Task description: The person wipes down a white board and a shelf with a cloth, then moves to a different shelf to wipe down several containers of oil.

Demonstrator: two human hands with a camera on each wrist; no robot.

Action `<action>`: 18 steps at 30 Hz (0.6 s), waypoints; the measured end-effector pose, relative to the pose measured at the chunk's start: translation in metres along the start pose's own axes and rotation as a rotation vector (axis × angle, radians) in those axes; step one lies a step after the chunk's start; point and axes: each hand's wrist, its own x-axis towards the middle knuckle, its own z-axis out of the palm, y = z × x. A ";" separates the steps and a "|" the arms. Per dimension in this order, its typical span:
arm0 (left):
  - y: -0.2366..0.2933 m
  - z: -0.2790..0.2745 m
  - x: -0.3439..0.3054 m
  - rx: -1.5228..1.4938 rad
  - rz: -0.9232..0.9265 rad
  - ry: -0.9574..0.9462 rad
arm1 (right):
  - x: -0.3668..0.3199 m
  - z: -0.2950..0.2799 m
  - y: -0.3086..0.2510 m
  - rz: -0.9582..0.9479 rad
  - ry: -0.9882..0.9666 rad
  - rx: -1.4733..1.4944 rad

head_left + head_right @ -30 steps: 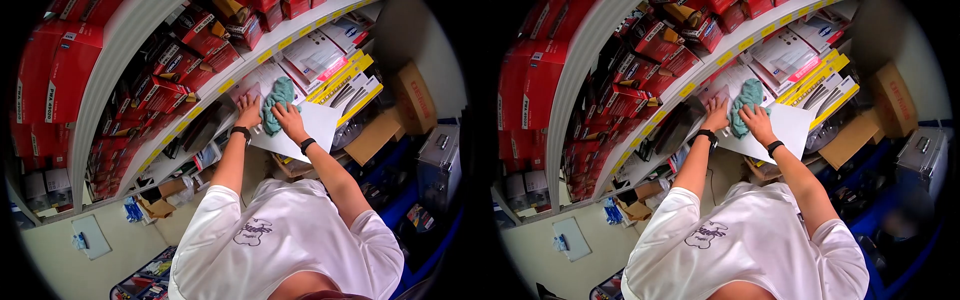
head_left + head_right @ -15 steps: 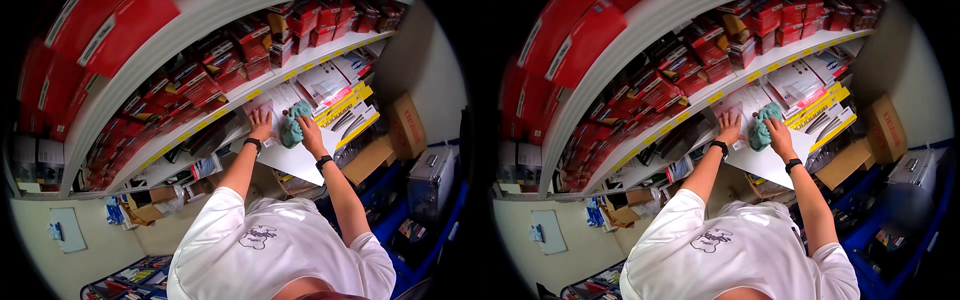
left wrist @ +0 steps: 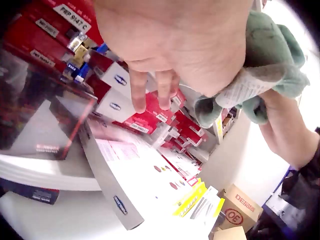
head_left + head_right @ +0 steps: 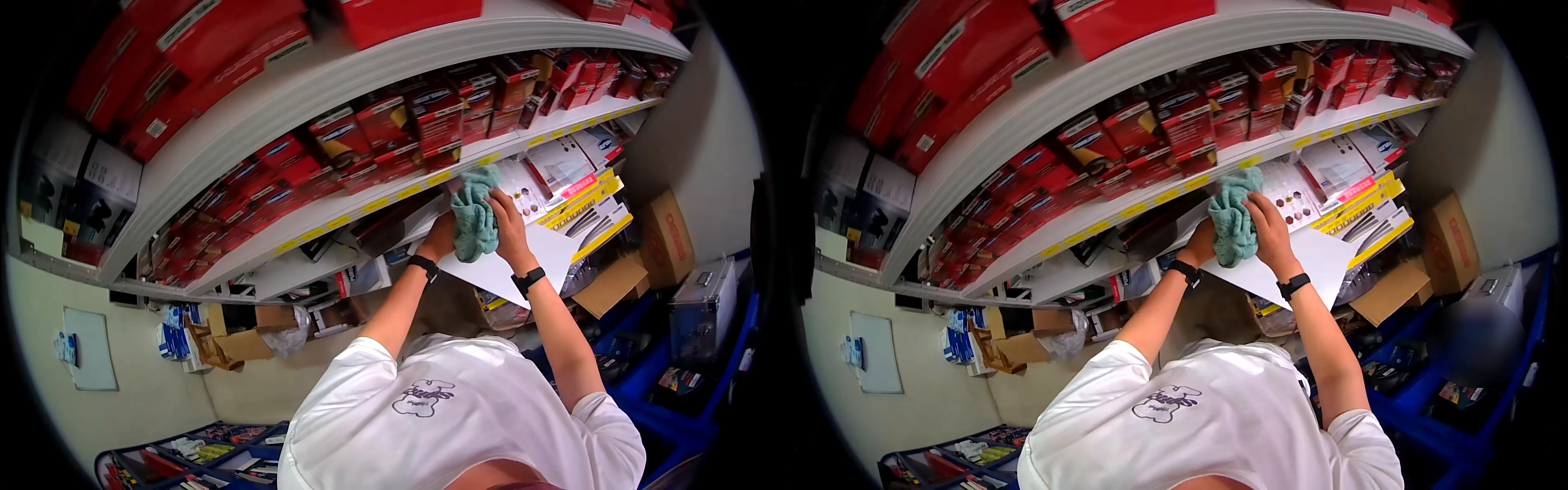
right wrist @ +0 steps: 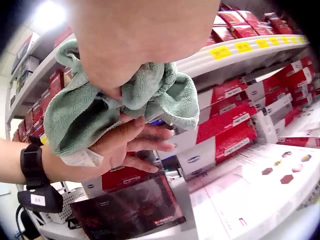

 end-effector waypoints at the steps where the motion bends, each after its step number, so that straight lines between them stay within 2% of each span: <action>1: 0.007 -0.015 -0.006 -0.008 -0.006 0.002 | 0.009 0.005 -0.012 -0.002 -0.008 0.014; 2: 0.012 -0.028 -0.013 -0.015 -0.013 0.003 | 0.017 0.011 -0.020 -0.009 -0.009 0.019; 3: 0.013 -0.033 -0.015 -0.110 0.084 0.159 | 0.024 0.018 -0.027 -0.059 -0.007 0.019; 4: 0.011 -0.043 -0.022 -0.106 0.081 0.166 | 0.032 0.024 -0.035 -0.107 -0.005 0.018; 7: -0.006 -0.063 -0.042 0.079 0.093 0.246 | 0.044 0.040 -0.057 -0.114 -0.013 0.014; 8: -0.012 -0.068 -0.047 0.079 0.088 0.251 | 0.049 0.046 -0.062 -0.127 -0.010 0.001; 10: -0.013 -0.084 -0.061 0.268 -0.044 0.174 | 0.057 0.055 -0.075 -0.136 -0.001 -0.006; 14: 0.011 -0.118 -0.084 0.461 -0.097 0.128 | 0.068 0.069 -0.089 -0.121 0.042 -0.103; 16: 0.016 -0.126 -0.092 0.518 0.057 0.359 | 0.070 0.075 -0.093 -0.113 0.050 -0.127; 18: 0.030 -0.137 -0.101 0.526 0.080 0.406 | 0.069 0.080 -0.095 -0.073 0.058 -0.170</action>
